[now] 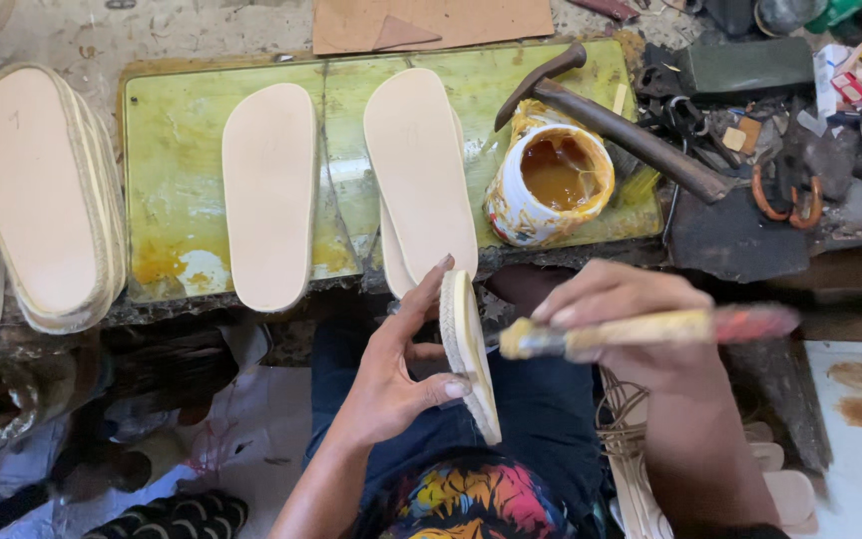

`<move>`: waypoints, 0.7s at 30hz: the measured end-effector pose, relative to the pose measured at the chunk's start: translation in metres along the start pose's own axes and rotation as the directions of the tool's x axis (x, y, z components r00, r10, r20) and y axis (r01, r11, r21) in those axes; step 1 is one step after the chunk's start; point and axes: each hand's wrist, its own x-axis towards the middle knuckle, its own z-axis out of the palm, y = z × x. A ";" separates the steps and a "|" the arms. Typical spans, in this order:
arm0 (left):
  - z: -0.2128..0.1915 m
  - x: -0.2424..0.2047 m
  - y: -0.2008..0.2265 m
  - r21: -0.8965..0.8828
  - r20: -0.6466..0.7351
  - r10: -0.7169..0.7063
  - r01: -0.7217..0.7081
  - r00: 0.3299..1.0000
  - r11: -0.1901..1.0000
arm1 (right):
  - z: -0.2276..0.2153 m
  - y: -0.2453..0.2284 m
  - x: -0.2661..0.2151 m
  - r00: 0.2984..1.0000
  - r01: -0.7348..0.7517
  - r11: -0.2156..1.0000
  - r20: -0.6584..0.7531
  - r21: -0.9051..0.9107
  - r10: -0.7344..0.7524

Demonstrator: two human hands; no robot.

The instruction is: The person applies a yellow adhesive to the edges and surfaces of shoe insoles using a brush, then places the coated insoles against a wall to dry. The process is repeated for multiple insoles.

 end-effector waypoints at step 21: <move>-0.007 0.025 -0.010 -0.007 -0.057 0.160 -0.161 0.985 0.987 | -0.051 -0.041 0.027 0.849 -0.516 0.207 -0.462 -0.831 0.257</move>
